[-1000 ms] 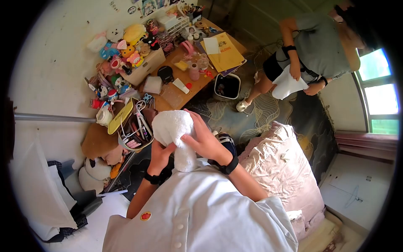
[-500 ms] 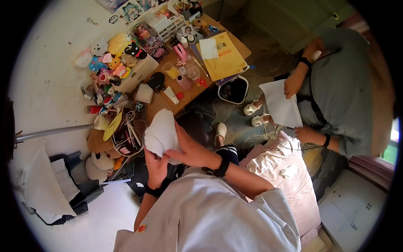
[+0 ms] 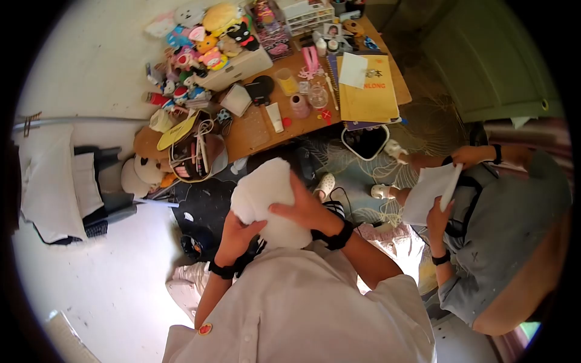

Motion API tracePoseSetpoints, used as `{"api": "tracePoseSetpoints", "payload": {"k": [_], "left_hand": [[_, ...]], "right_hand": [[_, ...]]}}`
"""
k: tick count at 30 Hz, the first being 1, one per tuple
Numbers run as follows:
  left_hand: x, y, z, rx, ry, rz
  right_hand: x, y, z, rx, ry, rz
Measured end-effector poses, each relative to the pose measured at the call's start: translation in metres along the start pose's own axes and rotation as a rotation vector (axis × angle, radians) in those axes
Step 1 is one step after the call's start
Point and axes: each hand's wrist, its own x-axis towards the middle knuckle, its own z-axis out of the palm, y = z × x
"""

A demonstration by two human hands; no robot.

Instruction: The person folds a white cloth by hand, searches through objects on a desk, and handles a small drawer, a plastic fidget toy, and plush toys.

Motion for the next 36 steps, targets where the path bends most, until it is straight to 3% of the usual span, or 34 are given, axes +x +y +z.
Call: {"api": "tracePoseSetpoints", "payload": {"k": [4,7,8,11,13,17,28,36], "left_hand": [[-0.002,-0.022,-0.009,0.138,0.050,0.081],[-0.011,-0.019,-0.013,0.061,-0.101,-0.006],[-0.009,-0.025,-0.016,0.124,-0.155,0.053],[-0.012,-0.039,-0.020,0.320,-0.053,0.068],[-0.012,-0.045,-0.022,0.221,0.029,0.044],[0.014,-0.037,-0.016,0.039,0.110,-0.102],[0.115,-0.011,0.029,-0.019,0.330,-0.385],[0.139,0.018,0.012,0.133,0.205,-0.438]], "right_hand": [[0.000,-0.013,0.005,-0.178,0.050,-0.053],[-0.003,-0.012,0.012,-0.350,-0.009,-0.128],[-0.005,-0.017,0.018,-0.310,-0.030,-0.095],[0.000,-0.001,0.015,-0.261,-0.163,-0.146],[0.008,-0.009,0.012,-0.193,-0.257,-0.066],[0.050,-0.007,-0.017,-0.422,-0.389,-0.133],[0.147,-0.031,-0.118,-0.199,-0.573,0.293],[0.171,-0.027,-0.132,-0.025,-0.623,0.170]]}}
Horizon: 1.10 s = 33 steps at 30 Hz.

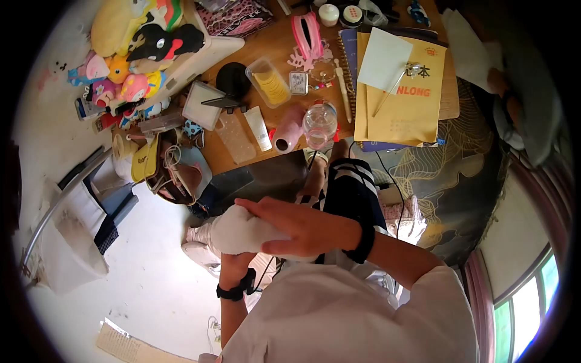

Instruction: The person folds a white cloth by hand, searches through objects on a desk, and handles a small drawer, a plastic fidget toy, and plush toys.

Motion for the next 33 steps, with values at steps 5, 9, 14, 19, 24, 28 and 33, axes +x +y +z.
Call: {"api": "tracePoseSetpoints", "payload": {"k": [5,9,14,19,24,28,33], "left_hand": [[0.009,0.013,-0.008,0.352,-0.046,0.115],[0.014,0.015,-0.009,0.306,-0.025,0.123],[0.018,0.013,-0.012,0.358,0.030,0.224],[0.006,-0.004,-0.029,0.164,0.029,0.265],[-0.008,-0.025,-0.029,0.073,0.073,0.379],[-0.022,-0.063,-0.058,-0.074,0.092,0.210],[-0.055,-0.068,-0.079,-0.040,0.025,0.364]], "right_hand": [[0.000,-0.017,-0.006,-0.059,0.071,-0.046],[-0.007,-0.026,-0.009,-0.091,0.151,-0.079],[-0.023,-0.028,0.000,-0.286,0.305,-0.125],[-0.027,-0.018,0.031,-0.362,0.426,-0.183],[-0.021,-0.010,0.072,-0.330,0.340,-0.143],[-0.015,-0.029,0.109,-0.446,0.302,-0.053],[-0.003,-0.026,0.136,-0.636,0.161,-0.105]]}}
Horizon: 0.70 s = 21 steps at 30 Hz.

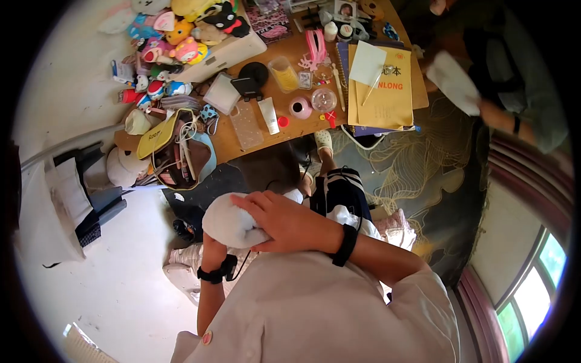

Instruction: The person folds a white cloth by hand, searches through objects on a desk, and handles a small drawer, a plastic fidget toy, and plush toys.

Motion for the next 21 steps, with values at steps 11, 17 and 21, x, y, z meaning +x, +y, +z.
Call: {"api": "tracePoseSetpoints", "payload": {"k": [11,17,21], "left_hand": [[-0.020,0.006,-0.013,-0.158,0.121,0.132],[-0.003,-0.007,-0.024,-0.116,0.083,0.198],[0.010,-0.010,-0.040,-0.027,-0.021,0.135]], "right_hand": [[0.038,-0.041,0.005,-0.114,-0.025,-0.115],[0.048,-0.040,0.005,-0.260,-0.060,-0.064],[0.047,-0.040,0.009,-0.350,-0.029,-0.021]]}}
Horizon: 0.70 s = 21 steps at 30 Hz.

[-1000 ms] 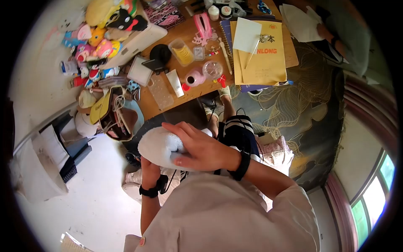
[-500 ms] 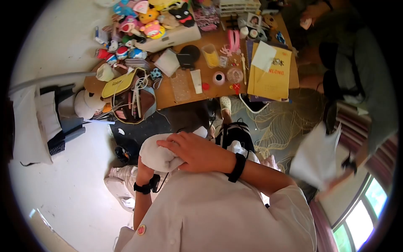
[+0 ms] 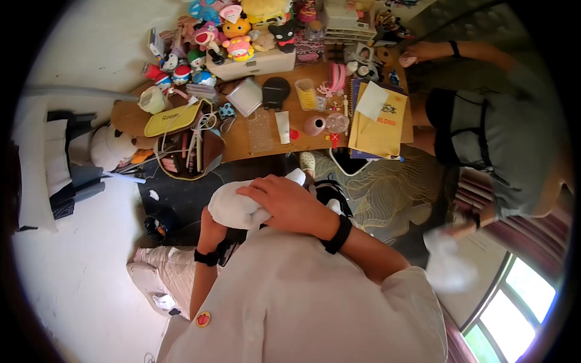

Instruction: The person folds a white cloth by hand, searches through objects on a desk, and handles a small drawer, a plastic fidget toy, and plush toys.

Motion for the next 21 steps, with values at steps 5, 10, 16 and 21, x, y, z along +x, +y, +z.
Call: {"api": "tracePoseSetpoints", "payload": {"k": [5,10,16,21], "left_hand": [[0.027,-0.021,-0.009,0.006,-0.128,0.103],[0.046,-0.003,-0.003,-0.147,-0.250,0.033],[0.069,0.036,-0.010,-0.194,-0.481,0.120],[0.091,0.063,0.016,-0.086,-0.280,0.085]], "right_hand": [[-0.002,-0.005,0.002,-0.071,0.154,0.076],[-0.016,-0.014,0.003,0.055,0.191,0.175],[0.001,-0.002,-0.019,0.333,0.284,0.155],[0.008,0.022,-0.039,0.265,0.351,0.264]]}}
